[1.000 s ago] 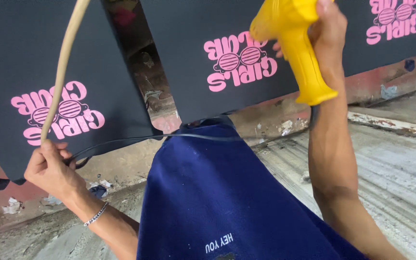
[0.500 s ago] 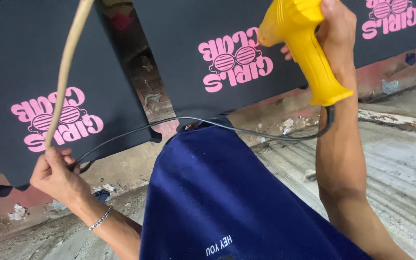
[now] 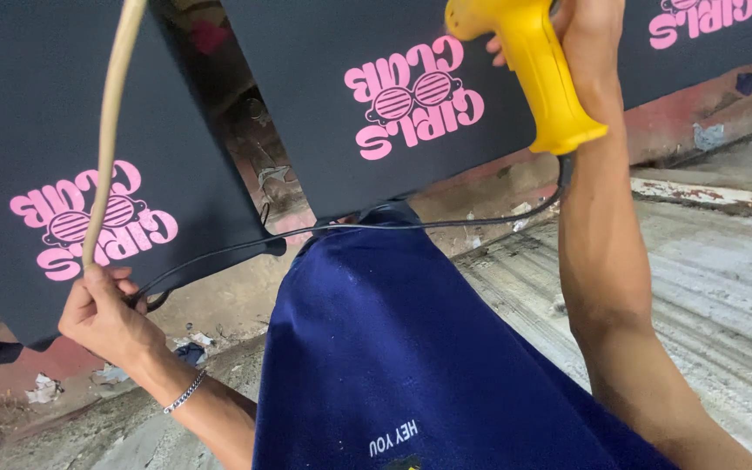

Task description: Using a handheld heat gun to dry ink on screen-printed fabric panels.

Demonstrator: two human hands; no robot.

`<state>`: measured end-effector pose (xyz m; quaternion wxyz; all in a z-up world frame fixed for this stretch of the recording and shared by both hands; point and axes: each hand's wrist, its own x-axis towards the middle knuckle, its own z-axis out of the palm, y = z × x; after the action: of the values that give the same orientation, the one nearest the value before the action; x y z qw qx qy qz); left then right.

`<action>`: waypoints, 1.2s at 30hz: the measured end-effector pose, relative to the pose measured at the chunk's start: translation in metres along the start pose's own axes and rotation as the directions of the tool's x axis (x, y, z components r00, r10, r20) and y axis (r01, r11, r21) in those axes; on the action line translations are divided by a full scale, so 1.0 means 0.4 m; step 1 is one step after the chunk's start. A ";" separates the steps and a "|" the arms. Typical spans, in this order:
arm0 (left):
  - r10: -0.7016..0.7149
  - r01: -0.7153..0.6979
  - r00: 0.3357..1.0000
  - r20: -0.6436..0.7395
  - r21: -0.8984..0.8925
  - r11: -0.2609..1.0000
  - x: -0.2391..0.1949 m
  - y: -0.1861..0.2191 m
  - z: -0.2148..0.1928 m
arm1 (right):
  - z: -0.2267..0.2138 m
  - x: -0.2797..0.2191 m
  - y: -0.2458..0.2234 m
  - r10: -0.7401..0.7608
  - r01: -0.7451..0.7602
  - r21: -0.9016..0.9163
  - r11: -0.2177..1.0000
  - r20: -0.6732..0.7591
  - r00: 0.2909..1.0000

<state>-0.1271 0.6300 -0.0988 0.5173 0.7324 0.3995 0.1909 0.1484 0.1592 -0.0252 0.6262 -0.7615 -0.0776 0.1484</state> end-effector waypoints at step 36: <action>0.004 -0.004 1.000 0.007 -0.057 0.998 -0.022 -0.015 0.024 | 0.140 -0.097 -0.080 0.319 -0.262 0.406 0.875 -0.078 0.945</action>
<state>-0.1281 0.6181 -0.1070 0.5389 0.7189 0.3905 0.2006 0.0960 0.2060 0.0014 0.7396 -0.6329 0.1137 0.1988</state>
